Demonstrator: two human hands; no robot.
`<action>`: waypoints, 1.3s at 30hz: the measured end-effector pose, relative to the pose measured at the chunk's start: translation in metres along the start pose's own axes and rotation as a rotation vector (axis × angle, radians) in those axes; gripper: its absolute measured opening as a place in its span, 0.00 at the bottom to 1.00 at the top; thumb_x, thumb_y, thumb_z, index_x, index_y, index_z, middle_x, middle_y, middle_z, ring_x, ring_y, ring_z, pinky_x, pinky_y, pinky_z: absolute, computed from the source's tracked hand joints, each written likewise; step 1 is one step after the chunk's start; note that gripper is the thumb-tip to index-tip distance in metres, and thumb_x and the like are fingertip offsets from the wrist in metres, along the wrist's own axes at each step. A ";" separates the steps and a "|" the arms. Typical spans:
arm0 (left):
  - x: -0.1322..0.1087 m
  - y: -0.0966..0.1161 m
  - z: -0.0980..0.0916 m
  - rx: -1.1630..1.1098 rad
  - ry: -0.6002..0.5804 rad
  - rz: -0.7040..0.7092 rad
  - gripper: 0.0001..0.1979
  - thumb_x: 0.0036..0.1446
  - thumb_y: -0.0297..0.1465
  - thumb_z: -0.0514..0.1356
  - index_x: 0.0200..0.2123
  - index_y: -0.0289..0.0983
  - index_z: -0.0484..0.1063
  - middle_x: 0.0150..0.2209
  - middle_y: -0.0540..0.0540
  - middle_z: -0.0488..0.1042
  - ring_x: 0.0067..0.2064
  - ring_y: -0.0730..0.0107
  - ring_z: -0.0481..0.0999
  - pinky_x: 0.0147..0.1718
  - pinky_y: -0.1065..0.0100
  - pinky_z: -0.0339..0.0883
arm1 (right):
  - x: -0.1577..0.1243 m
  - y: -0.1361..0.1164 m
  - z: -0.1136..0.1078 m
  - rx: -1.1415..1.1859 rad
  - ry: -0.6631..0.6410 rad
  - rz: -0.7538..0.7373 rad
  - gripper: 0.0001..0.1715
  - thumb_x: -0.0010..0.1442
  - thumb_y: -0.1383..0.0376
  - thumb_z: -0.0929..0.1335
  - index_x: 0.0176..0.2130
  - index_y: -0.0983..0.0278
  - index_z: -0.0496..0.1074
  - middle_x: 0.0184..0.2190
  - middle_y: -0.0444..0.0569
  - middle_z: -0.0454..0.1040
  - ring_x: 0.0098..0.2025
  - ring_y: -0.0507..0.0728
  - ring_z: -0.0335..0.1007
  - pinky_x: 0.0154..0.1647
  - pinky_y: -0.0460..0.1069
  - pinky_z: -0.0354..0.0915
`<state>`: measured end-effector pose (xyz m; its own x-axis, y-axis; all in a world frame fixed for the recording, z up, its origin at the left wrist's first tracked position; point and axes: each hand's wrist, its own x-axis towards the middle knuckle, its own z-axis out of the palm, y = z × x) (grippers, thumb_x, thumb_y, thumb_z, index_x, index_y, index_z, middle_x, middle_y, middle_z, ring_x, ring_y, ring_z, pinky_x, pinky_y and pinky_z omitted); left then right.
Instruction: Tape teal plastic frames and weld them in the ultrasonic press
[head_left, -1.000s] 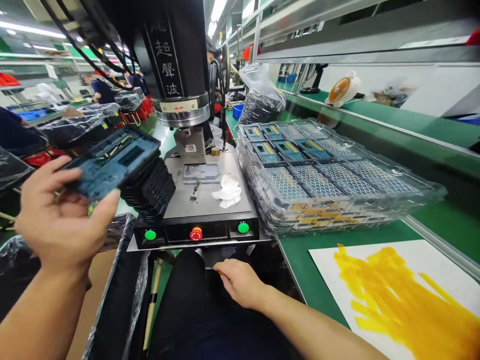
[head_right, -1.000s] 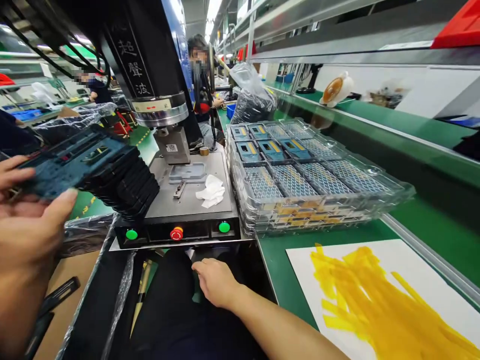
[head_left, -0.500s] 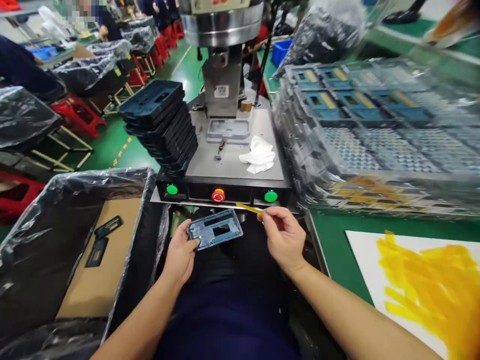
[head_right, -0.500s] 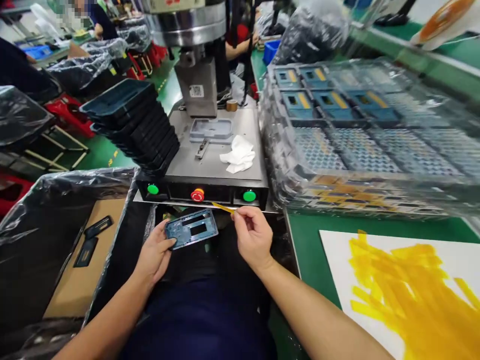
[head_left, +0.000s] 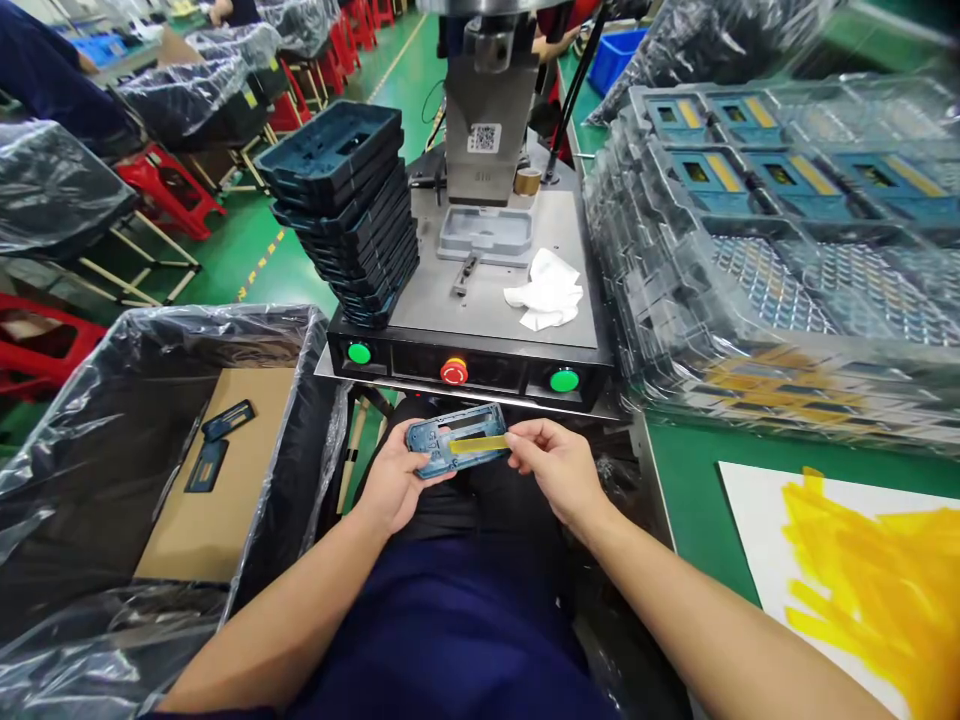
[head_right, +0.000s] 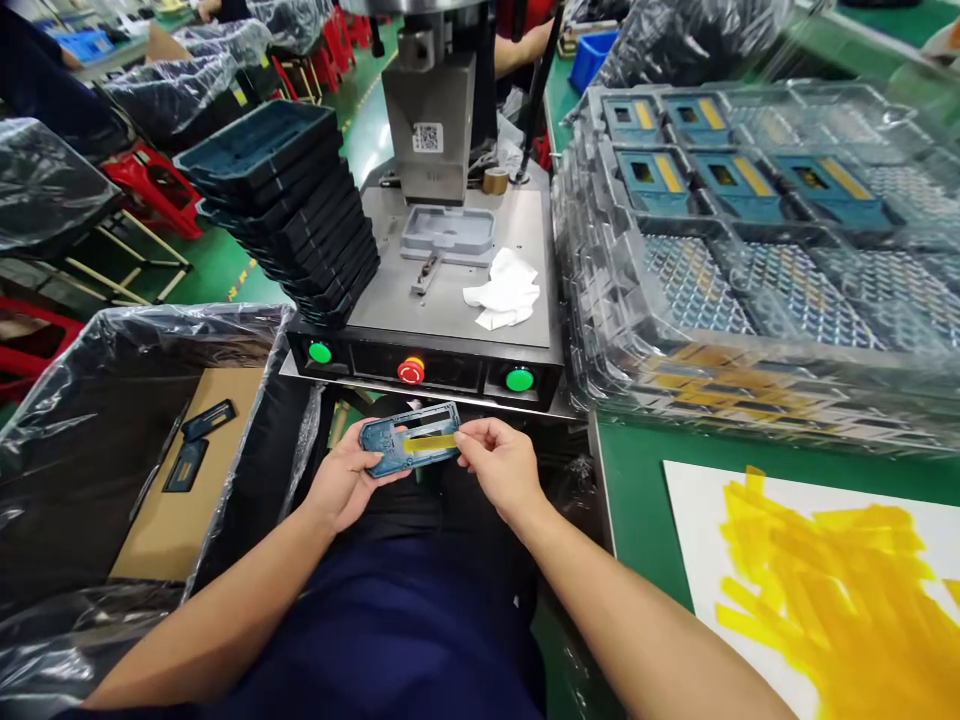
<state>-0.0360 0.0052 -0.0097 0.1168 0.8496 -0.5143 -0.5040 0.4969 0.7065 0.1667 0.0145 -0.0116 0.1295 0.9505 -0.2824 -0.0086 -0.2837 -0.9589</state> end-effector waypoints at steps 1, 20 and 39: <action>0.000 0.001 0.000 0.002 -0.003 0.001 0.24 0.41 0.20 0.58 0.44 0.41 0.64 0.47 0.45 0.75 0.44 0.58 0.77 0.44 0.47 0.70 | 0.001 0.000 -0.001 0.013 0.023 -0.007 0.19 0.45 0.55 0.74 0.30 0.68 0.73 0.19 0.45 0.71 0.20 0.50 0.66 0.19 0.44 0.61; -0.002 -0.010 0.011 0.054 -0.047 0.004 0.22 0.41 0.23 0.63 0.43 0.40 0.67 0.36 0.48 0.76 0.38 0.61 0.79 0.35 0.64 0.72 | 0.002 0.001 -0.004 -0.038 0.041 0.018 0.21 0.45 0.53 0.74 0.31 0.67 0.74 0.18 0.44 0.70 0.19 0.50 0.65 0.18 0.43 0.59; 0.003 -0.017 0.014 0.236 0.234 0.070 0.19 0.34 0.32 0.72 0.32 0.37 0.72 0.24 0.53 0.75 0.24 0.75 0.73 0.24 0.73 0.68 | 0.000 0.006 -0.007 -0.397 0.107 -0.331 0.16 0.53 0.55 0.69 0.36 0.64 0.76 0.28 0.47 0.70 0.27 0.52 0.64 0.30 0.48 0.64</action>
<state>-0.0147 0.0018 -0.0168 -0.1240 0.8330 -0.5391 -0.2885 0.4896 0.8228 0.1735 0.0122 -0.0172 0.1627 0.9849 0.0585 0.4235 -0.0161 -0.9057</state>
